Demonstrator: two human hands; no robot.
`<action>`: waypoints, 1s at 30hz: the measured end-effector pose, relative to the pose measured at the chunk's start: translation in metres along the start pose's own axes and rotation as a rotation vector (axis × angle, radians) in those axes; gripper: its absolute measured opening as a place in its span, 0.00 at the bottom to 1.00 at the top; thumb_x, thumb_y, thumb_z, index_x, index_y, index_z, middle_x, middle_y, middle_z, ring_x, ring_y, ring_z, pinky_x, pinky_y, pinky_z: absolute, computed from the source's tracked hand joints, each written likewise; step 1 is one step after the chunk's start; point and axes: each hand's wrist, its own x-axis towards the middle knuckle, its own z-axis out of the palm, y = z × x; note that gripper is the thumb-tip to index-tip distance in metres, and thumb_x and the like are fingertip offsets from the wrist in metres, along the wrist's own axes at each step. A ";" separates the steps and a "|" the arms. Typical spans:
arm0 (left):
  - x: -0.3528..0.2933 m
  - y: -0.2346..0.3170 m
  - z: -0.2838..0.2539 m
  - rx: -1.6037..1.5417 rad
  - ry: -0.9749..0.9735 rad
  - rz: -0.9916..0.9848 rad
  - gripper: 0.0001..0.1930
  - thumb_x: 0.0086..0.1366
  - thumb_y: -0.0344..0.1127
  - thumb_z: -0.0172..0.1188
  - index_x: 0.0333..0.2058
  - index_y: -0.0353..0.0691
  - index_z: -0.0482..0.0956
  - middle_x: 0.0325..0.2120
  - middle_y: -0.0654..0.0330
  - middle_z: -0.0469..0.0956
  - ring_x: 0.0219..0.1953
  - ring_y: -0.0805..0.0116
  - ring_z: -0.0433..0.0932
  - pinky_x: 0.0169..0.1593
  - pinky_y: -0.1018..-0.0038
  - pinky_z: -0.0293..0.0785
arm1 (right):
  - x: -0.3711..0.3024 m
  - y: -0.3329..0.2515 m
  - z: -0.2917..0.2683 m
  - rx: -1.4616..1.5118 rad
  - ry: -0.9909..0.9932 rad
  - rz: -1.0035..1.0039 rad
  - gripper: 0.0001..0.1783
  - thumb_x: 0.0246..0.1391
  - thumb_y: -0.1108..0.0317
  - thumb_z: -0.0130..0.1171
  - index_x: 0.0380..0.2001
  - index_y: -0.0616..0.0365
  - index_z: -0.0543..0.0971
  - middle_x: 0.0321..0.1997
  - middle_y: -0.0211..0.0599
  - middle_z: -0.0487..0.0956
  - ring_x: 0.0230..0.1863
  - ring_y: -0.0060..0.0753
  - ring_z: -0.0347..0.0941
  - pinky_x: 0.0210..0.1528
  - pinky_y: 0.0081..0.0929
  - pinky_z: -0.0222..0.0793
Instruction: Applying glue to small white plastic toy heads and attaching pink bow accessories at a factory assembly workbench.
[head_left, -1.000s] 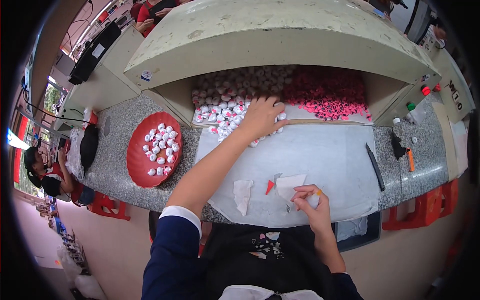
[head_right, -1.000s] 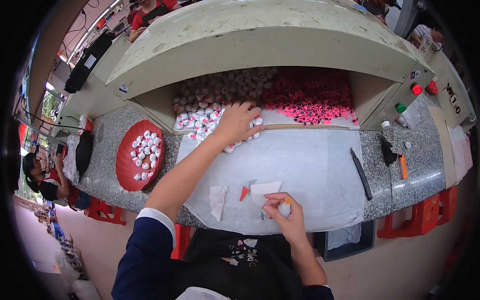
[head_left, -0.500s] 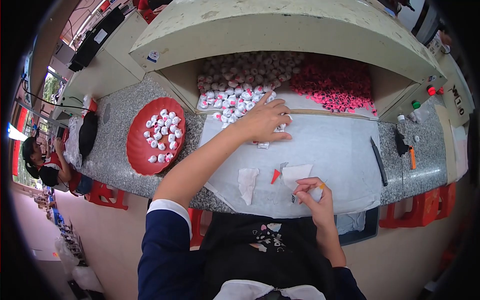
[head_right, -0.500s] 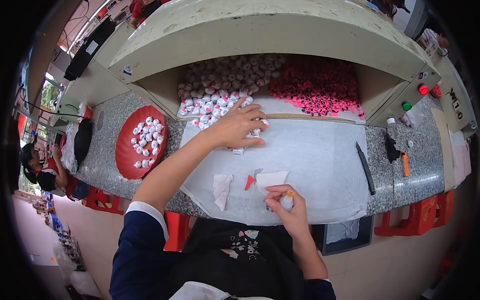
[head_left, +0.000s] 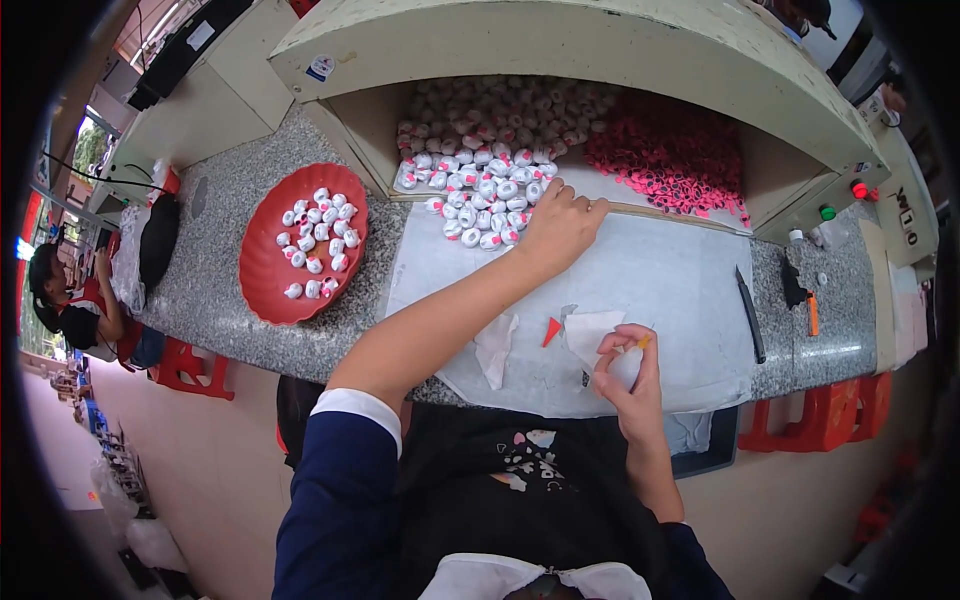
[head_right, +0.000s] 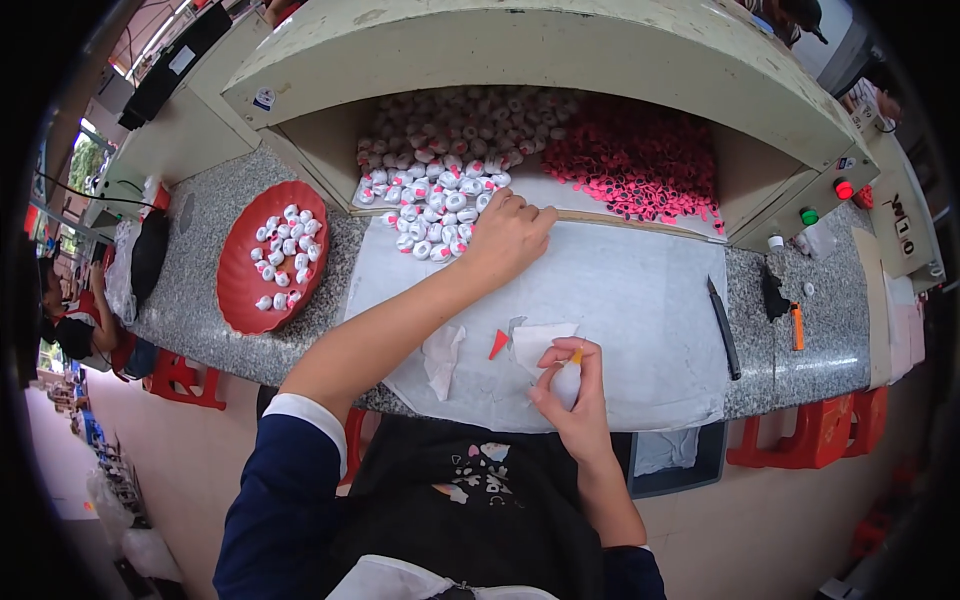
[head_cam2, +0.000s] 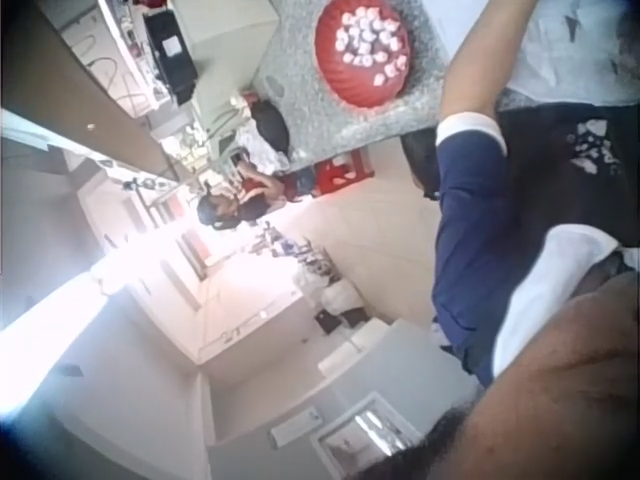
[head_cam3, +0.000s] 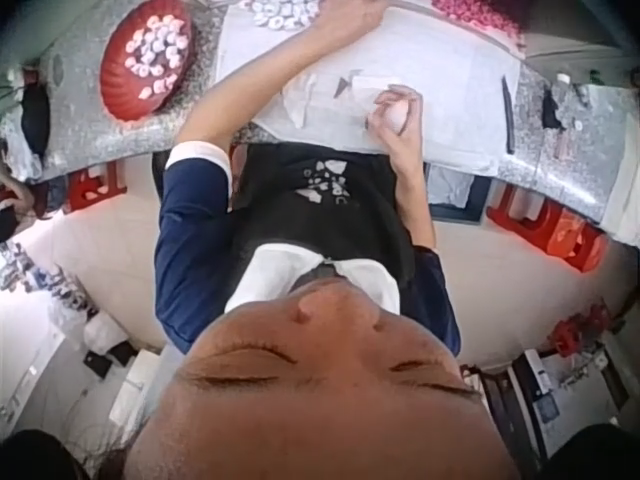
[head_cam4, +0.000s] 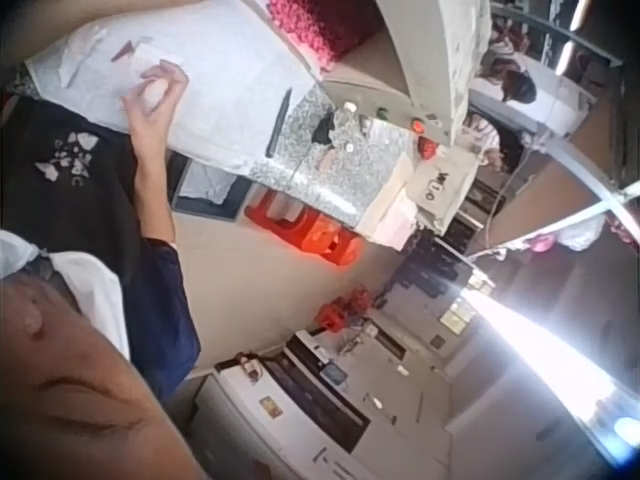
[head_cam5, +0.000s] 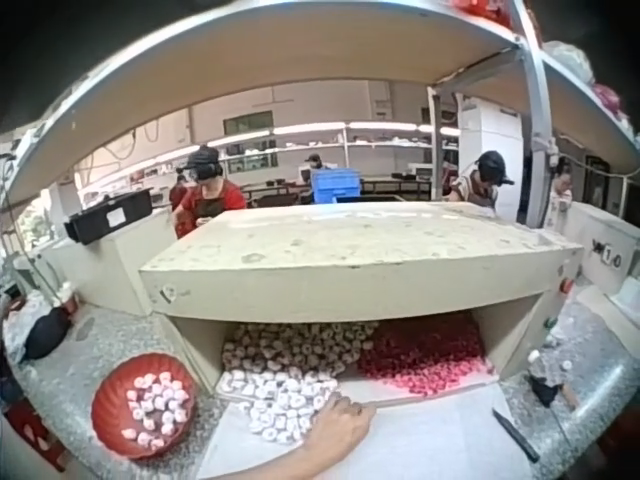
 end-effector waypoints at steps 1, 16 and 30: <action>0.000 -0.001 -0.010 -0.149 0.063 -0.036 0.09 0.43 0.31 0.56 0.27 0.39 0.70 0.20 0.58 0.72 0.27 0.62 0.71 0.45 0.68 0.60 | -0.001 0.001 -0.004 -0.005 -0.001 0.002 0.19 0.37 0.78 0.50 0.38 0.62 0.62 0.35 0.39 0.64 0.28 0.23 0.65 0.22 0.14 0.62; -0.126 0.054 -0.106 -1.960 0.289 -0.820 0.13 0.50 0.21 0.52 0.37 0.35 0.69 0.40 0.53 0.67 0.41 0.71 0.68 0.41 0.77 0.65 | 0.007 -0.034 0.017 0.284 0.183 -0.244 0.19 0.37 0.69 0.57 0.34 0.58 0.62 0.33 0.34 0.62 0.34 0.25 0.61 0.33 0.19 0.63; -0.139 0.063 -0.115 -2.041 0.398 -0.883 0.17 0.49 0.23 0.54 0.39 0.33 0.62 0.38 0.51 0.68 0.41 0.67 0.70 0.45 0.70 0.67 | -0.006 -0.029 0.041 -0.381 0.003 -0.694 0.23 0.31 0.60 0.65 0.26 0.55 0.63 0.26 0.31 0.64 0.20 0.21 0.60 0.21 0.15 0.61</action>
